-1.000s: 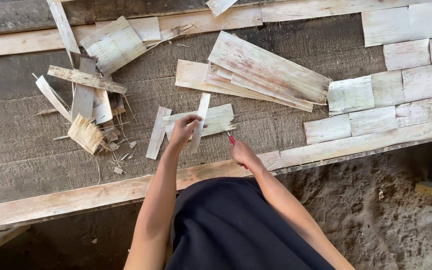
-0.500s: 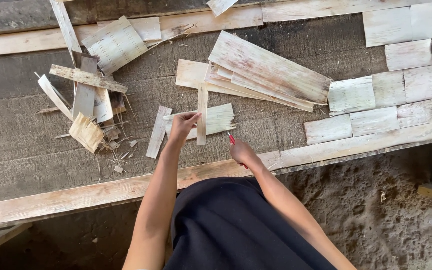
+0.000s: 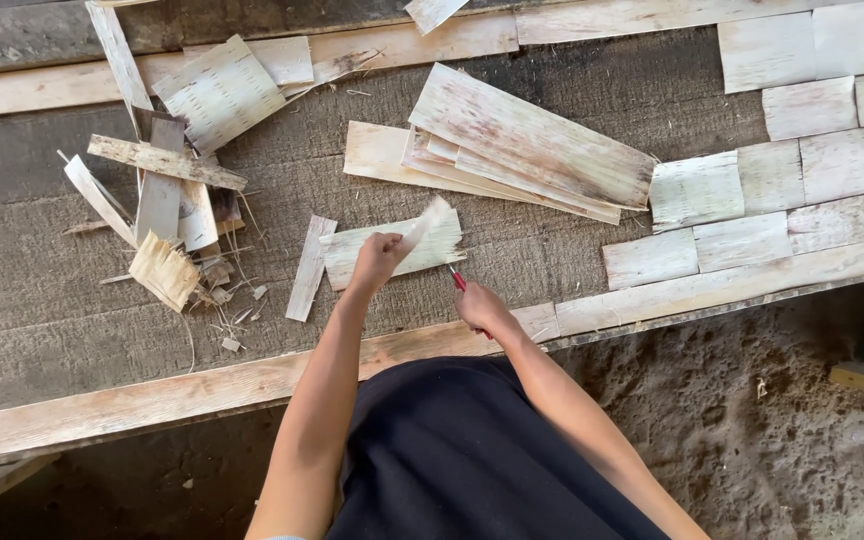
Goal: The person uses a red utility knife to cut and trim thin strips of bamboo on a wooden workbench. They repeatedly pick up strips, align them, and slice them into smaller pieces, accumulating cut pieces on the table.
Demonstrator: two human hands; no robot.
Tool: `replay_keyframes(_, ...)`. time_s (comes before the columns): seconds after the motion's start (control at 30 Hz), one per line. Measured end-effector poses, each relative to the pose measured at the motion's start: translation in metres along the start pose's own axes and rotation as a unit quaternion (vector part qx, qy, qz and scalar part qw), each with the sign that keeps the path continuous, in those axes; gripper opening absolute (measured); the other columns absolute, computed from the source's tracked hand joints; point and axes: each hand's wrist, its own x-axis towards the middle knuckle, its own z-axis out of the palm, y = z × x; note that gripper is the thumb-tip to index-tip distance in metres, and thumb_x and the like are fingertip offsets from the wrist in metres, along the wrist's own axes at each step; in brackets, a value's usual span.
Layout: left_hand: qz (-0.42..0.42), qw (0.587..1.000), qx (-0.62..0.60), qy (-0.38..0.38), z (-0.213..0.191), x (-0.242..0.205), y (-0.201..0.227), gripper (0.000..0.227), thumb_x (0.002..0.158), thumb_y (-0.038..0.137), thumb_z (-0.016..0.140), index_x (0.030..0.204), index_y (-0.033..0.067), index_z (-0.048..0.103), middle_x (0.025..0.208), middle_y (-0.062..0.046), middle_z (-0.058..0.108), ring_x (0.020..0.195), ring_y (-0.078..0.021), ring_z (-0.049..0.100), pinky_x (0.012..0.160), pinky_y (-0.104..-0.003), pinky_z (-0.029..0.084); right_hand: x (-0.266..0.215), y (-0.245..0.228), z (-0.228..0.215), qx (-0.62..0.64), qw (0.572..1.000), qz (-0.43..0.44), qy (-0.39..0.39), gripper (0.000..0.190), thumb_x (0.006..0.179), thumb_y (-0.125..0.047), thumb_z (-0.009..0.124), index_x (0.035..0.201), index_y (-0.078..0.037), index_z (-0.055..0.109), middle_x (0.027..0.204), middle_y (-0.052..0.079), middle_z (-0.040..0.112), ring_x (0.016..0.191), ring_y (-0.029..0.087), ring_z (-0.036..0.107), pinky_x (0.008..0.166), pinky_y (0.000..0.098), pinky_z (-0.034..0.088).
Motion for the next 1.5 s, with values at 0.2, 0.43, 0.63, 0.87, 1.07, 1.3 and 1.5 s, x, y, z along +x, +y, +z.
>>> replay_keyframes(0.2, 0.074, 0.935, 0.346, -0.011, -0.019, -0.016, 0.037, 0.018, 0.100, 0.018, 0.061, 0.106, 0.0257, 0.077, 0.118, 0.002, 0.042, 0.131, -0.0284, 0.035, 0.117, -0.072, 0.017, -0.005, -0.007, -0.008, 0.007, 1.000, -0.002, 0.002, 0.051, 0.096, -0.030, 0.038, 0.119, 0.010, 0.060, 0.065, 0.021, 0.068, 0.047, 0.029, 0.068, 0.050, 0.0393, 0.055)
replay_keyframes(0.43, 0.091, 0.856, 0.501, -0.083, -0.022, -0.040, 0.110, 0.037, 0.098, 0.005, 0.052, 0.108, 0.0325, 0.075, 0.147, -0.002, 0.043, 0.152, -0.0317, 0.021, 0.119, -0.074, 0.004, -0.013, -0.014, -0.012, 0.009, 1.000, -0.002, -0.006, 0.050, 0.098, -0.029, 0.038, 0.122, 0.011, 0.059, 0.073, 0.025, 0.069, 0.050, 0.029, 0.069, 0.049, 0.0386, 0.057)
replay_keyframes(0.63, -0.008, 0.956, 0.292, 0.036, -0.007, -0.018, 0.043, 0.043, 0.098, 0.016, 0.065, 0.138, 0.0056, 0.054, 0.127, -0.018, 0.048, 0.121, -0.0364, 0.057, 0.100, -0.052, 0.051, 0.010, 0.008, 0.004, 0.012, 1.000, 0.001, -0.009, 0.050, 0.098, -0.030, 0.037, 0.117, 0.009, 0.062, 0.060, 0.017, 0.066, 0.048, 0.029, 0.069, 0.051, 0.0404, 0.056)
replay_keyframes(0.87, 0.005, 0.973, 0.230, 0.006, 0.015, -0.033, 0.043, 0.064, 0.094, 0.023, 0.073, 0.147, 0.0020, 0.043, 0.121, -0.019, 0.048, 0.107, -0.0435, 0.066, 0.085, -0.055, 0.063, 0.010, 0.005, -0.001, 0.007, 1.000, -0.005, -0.015, 0.050, 0.097, -0.032, 0.038, 0.112, 0.008, 0.064, 0.055, 0.018, 0.065, 0.047, 0.029, 0.068, 0.051, 0.0415, 0.056)
replay_keyframes(1.07, 0.026, 0.933, 0.359, -0.003, 0.030, -0.030, 0.052, 0.075, 0.088, 0.033, 0.080, 0.152, 0.0139, 0.046, 0.150, -0.009, 0.030, 0.119, -0.0321, 0.053, 0.092, -0.046, 0.060, 0.007, 0.003, 0.000, 0.002, 1.000, 0.004, -0.014, 0.050, 0.097, -0.033, 0.039, 0.113, 0.006, 0.064, 0.053, 0.015, 0.064, 0.047, 0.028, 0.068, 0.054, 0.0402, 0.056)
replay_keyframes(1.3, 0.061, 0.913, 0.401, -0.035, 0.025, -0.037, 0.065, 0.069, 0.091, 0.020, 0.076, 0.153, 0.0217, 0.047, 0.162, -0.005, 0.027, 0.125, -0.0283, 0.050, 0.095, -0.042, 0.056, 0.010, 0.009, 0.003, 0.008, 1.000, 0.010, -0.015, 0.049, 0.097, -0.033, 0.040, 0.112, 0.007, 0.065, 0.054, 0.016, 0.065, 0.048, 0.028, 0.069, 0.054, 0.0408, 0.056)
replay_keyframes(1.5, 0.042, 0.911, 0.407, -0.044, 0.027, -0.041, 0.077, 0.075, 0.091, 0.028, 0.076, 0.157, 0.0198, 0.041, 0.167, -0.010, 0.016, 0.126, -0.0291, 0.049, 0.098, -0.042, 0.053, 0.011, 0.010, 0.003, 0.020, 1.000, 0.004, -0.009, 0.047, 0.094, -0.032, 0.041, 0.106, 0.006, 0.066, 0.053, 0.017, 0.064, 0.046, 0.029, 0.067, 0.051, 0.0395, 0.055)
